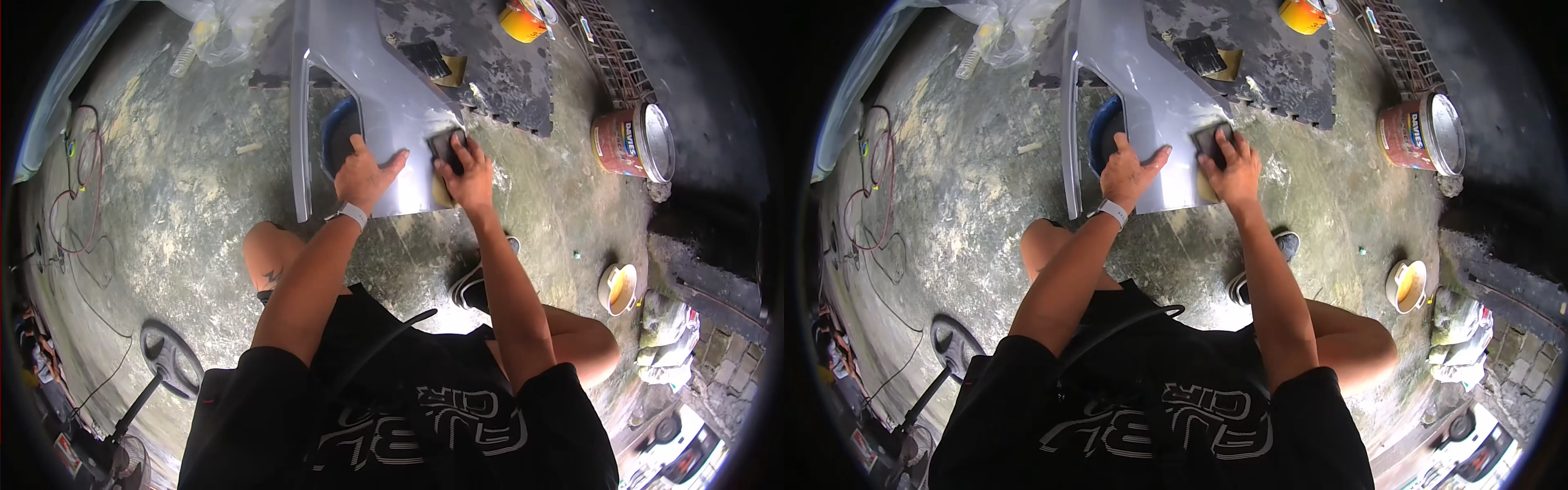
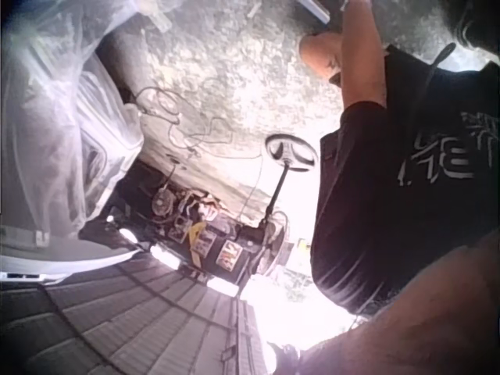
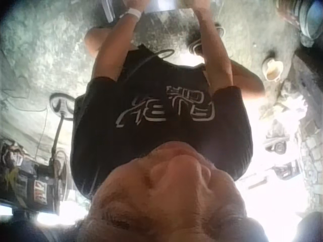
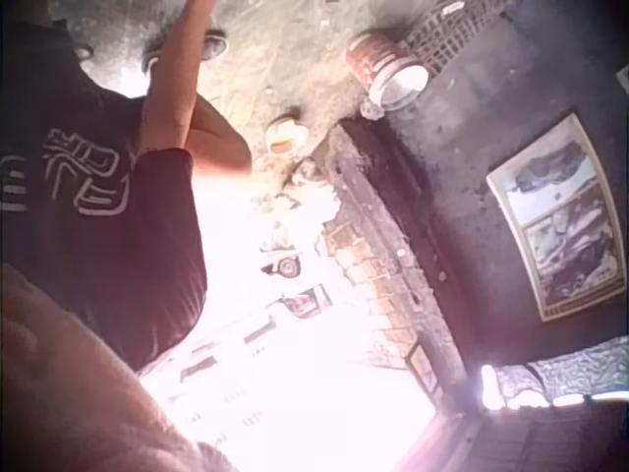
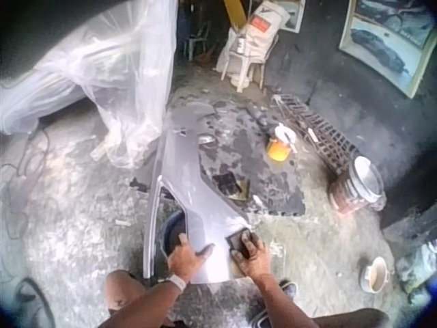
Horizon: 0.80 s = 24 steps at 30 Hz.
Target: The person wraps sandpaper around a sanding block and wet sands the body filler on a car bumper panel using water from a bucket. The person then replaces the sandpaper on the block with another sheet of sandpaper.
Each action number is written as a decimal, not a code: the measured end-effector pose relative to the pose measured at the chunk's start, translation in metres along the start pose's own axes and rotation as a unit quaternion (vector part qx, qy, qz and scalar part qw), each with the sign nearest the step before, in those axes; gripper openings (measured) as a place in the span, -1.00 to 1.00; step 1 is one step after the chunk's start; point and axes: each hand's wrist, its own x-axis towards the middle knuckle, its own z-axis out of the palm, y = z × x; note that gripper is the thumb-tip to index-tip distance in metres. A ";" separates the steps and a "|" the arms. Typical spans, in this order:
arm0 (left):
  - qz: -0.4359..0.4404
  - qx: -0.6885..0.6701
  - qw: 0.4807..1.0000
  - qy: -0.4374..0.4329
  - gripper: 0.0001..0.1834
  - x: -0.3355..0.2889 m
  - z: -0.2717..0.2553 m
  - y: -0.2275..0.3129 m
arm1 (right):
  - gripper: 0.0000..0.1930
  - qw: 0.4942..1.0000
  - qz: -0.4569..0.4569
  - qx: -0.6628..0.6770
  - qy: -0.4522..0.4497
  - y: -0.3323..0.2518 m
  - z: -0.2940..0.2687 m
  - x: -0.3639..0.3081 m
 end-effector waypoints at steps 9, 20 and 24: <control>-0.012 0.010 1.000 -0.022 -0.09 0.000 -0.007 0.000 | -0.28 0.998 -0.066 0.017 0.011 0.006 -0.005 -0.073; 0.003 -0.007 1.000 -0.001 -0.11 0.001 -0.004 -0.002 | -0.29 0.997 -0.071 0.018 -0.013 -0.001 -0.014 -0.067; -0.010 0.006 1.000 -0.005 -0.09 0.001 -0.002 0.001 | -0.27 0.998 -0.070 0.006 -0.005 0.002 -0.020 -0.105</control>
